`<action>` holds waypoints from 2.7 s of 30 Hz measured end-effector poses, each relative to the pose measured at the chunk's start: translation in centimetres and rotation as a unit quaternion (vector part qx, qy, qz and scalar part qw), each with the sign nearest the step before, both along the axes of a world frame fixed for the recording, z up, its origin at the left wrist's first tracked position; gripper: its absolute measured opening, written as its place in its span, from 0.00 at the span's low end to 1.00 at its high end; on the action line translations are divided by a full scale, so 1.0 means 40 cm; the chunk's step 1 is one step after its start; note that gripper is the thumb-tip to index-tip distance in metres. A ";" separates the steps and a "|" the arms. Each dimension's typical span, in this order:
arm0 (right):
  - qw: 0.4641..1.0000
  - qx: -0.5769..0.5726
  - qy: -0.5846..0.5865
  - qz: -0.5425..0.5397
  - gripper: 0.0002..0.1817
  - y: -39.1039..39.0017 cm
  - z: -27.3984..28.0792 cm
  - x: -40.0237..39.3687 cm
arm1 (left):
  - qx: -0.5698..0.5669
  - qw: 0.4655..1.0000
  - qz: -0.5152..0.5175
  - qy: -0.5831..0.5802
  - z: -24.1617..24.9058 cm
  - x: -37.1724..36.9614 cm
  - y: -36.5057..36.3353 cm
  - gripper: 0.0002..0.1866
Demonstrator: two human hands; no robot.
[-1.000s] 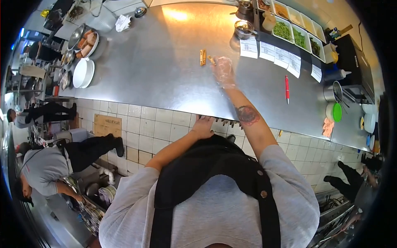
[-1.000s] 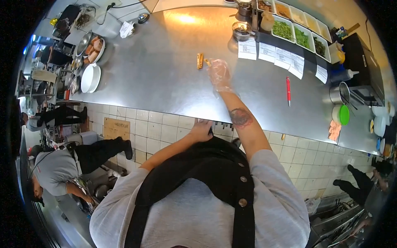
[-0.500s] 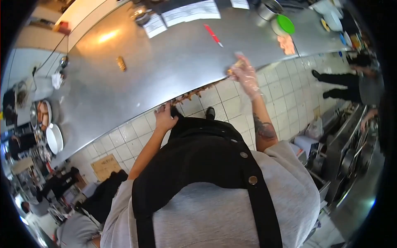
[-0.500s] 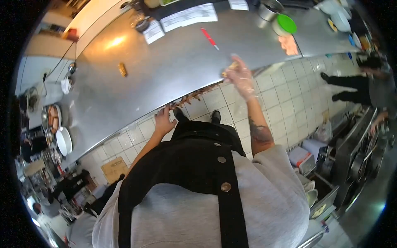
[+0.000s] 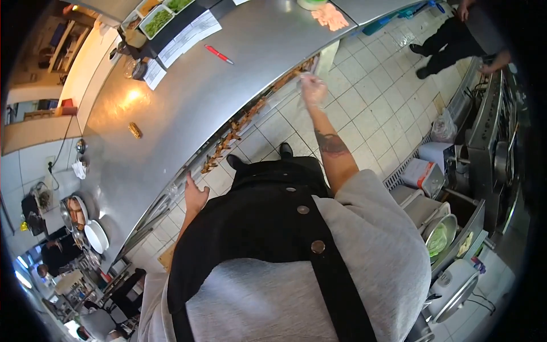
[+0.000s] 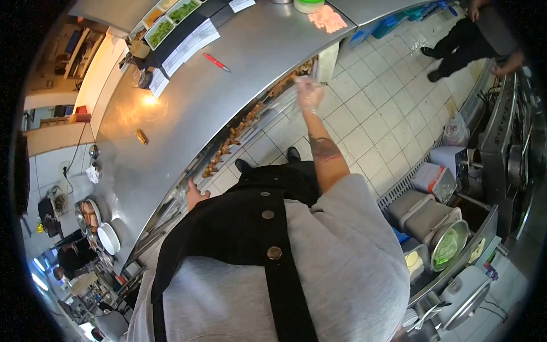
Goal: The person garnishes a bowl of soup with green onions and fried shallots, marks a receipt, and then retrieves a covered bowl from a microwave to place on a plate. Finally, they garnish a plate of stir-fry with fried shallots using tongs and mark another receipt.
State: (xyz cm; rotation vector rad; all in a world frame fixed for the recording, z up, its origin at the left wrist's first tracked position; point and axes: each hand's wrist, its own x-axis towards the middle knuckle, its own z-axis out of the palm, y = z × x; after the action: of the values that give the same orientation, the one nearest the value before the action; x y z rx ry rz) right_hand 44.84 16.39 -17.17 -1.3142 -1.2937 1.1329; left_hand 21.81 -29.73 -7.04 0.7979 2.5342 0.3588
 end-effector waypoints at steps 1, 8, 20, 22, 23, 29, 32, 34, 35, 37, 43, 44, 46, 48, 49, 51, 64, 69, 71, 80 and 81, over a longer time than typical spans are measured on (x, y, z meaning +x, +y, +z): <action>0.999 -0.014 -0.014 0.045 0.09 -0.051 0.086 -0.010 | -0.043 0.999 0.002 0.025 0.013 -0.006 -0.014 0.48; 0.988 -0.098 -0.071 0.099 0.10 -0.085 0.139 0.068 | -0.058 0.998 0.028 0.004 0.021 -0.029 -0.051 0.47; 0.968 -0.188 0.138 0.092 0.09 -0.086 0.173 0.064 | -0.058 0.998 0.025 0.009 0.065 -0.015 -0.030 0.43; 0.964 -0.201 0.131 0.112 0.09 -0.086 0.167 0.063 | -0.058 0.998 0.026 0.008 0.078 -0.008 -0.027 0.42; 0.966 -0.180 0.176 0.059 0.09 -0.074 0.144 0.061 | -0.062 0.998 0.030 0.011 0.084 -0.005 -0.025 0.42; 0.975 -0.172 0.113 0.078 0.08 -0.071 0.183 0.021 | -0.062 0.997 0.028 0.022 0.081 -0.010 -0.019 0.41; 0.960 -0.192 0.197 0.053 0.07 -0.089 0.139 0.034 | -0.058 0.998 0.032 0.021 0.086 -0.011 -0.014 0.41; 0.949 -0.204 0.235 0.045 0.07 -0.089 0.103 0.040 | -0.057 0.997 0.039 0.017 0.079 -0.004 -0.023 0.40; 0.935 -0.226 0.272 -0.003 0.07 -0.076 0.091 0.031 | -0.048 0.998 0.031 0.019 0.072 -0.005 -0.029 0.40; 0.895 -0.266 0.345 -0.096 0.06 -0.047 0.077 0.006 | -0.027 0.999 0.016 0.025 0.063 -0.008 -0.031 0.40; 0.928 -0.248 0.270 -0.065 0.07 0.000 0.004 -0.072 | -0.019 0.999 -0.003 0.036 0.012 -0.038 -0.047 0.41; 0.927 -0.257 0.272 -0.036 0.07 0.058 -0.219 -0.018 | 0.022 0.998 -0.036 0.046 0.000 -0.050 -0.060 0.41; 0.916 -0.218 0.336 -0.033 0.06 0.041 -0.274 0.036 | -0.011 0.999 -0.024 0.023 0.041 -0.046 -0.027 0.41; 0.985 -0.157 -0.005 0.070 0.06 0.010 -0.178 0.027 | -0.027 0.998 -0.033 0.051 0.021 -0.055 -0.030 0.42; 0.931 0.000 -0.336 0.144 0.09 0.033 -0.268 0.075 | -0.027 0.998 -0.030 0.051 0.024 -0.058 -0.021 0.41; 0.856 0.005 -0.513 0.065 0.11 -0.037 -0.029 0.023 | -0.024 0.998 -0.015 0.055 0.017 -0.062 -0.009 0.41; 0.685 0.273 0.113 0.666 0.15 -0.537 0.439 -1.039 | -0.062 0.990 -0.121 0.039 -0.053 -0.134 0.001 0.44; 0.634 0.350 -0.129 0.678 0.13 -0.560 0.430 -1.147 | -0.044 0.992 -0.117 -0.017 -0.020 -0.160 0.055 0.35; 0.623 0.467 -0.058 0.624 0.15 -0.547 0.372 -1.150 | -0.071 0.989 -0.107 -0.079 -0.028 -0.159 0.090 0.28; 0.770 0.237 -0.035 0.591 0.17 -0.392 0.340 -0.970 | -0.009 0.995 -0.098 -0.025 -0.190 -0.114 0.185 0.23; 0.763 0.302 -0.069 0.568 0.16 -0.362 0.321 -0.955 | -0.008 0.994 -0.108 -0.020 -0.179 -0.107 0.184 0.24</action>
State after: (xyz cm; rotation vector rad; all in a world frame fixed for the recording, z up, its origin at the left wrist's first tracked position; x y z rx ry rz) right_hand 6.63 1.91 -4.31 0.0025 -2.4288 1.1697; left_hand 17.53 -22.37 -14.21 1.0377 2.3812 0.2788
